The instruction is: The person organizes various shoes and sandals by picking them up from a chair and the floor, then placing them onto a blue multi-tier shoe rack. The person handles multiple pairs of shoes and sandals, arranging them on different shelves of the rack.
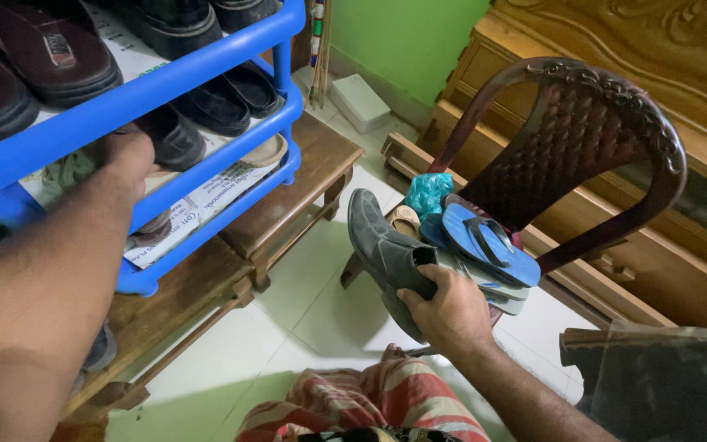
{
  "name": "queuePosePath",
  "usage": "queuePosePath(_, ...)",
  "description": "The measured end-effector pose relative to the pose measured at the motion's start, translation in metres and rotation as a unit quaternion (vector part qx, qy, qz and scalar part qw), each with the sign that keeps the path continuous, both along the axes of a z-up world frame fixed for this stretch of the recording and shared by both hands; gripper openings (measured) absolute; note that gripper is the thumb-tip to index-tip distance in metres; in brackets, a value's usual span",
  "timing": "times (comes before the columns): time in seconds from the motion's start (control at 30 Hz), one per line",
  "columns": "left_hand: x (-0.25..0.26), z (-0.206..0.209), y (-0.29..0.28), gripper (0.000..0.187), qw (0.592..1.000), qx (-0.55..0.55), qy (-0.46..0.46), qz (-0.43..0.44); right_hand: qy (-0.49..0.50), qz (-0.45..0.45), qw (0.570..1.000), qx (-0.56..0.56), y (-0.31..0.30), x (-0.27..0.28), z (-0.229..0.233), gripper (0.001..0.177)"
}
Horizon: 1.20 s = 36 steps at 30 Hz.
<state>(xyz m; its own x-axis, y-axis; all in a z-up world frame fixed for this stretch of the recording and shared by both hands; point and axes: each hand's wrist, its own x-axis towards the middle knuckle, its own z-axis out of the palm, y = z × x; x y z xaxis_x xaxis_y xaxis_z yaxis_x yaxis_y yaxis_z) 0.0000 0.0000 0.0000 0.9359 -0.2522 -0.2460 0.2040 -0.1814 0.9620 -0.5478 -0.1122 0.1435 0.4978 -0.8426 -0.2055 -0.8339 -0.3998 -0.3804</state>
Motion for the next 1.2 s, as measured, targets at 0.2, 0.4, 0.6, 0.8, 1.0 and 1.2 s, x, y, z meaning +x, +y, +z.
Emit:
queuePosePath(0.2,-0.039,0.019,0.011,0.056,0.994,-0.018,-0.102,-0.042,-0.033,0.011,0.999,-0.018,0.007,0.003,0.009,0.045)
queuePosePath(0.4,-0.122,0.048,0.034,0.061,0.966,0.114,-0.231,0.032,-0.05,0.06,0.997,-0.016,0.012,0.026,0.022,0.049)
queuePosePath(0.6,-0.257,0.088,0.064,0.039,0.988,-0.023,0.058,-0.14,-0.128,0.237,0.96,-0.076,0.036,0.08,0.026,0.045)
queuePosePath(0.8,-0.315,0.127,0.098,0.038,0.984,0.021,0.15,-0.093,-0.158,0.464,0.861,-0.137,0.078,0.126,0.021,0.029)
queuePosePath(1.0,-0.297,0.132,0.122,0.03,0.989,-0.039,0.143,-0.012,-0.153,0.525,0.819,-0.175,0.103,0.143,0.011,0.034)
queuePosePath(1.2,-0.246,0.126,0.127,0.035,0.998,-0.066,-0.017,0.017,-0.191,0.568,0.767,-0.231,0.096,0.184,0.022,0.05)
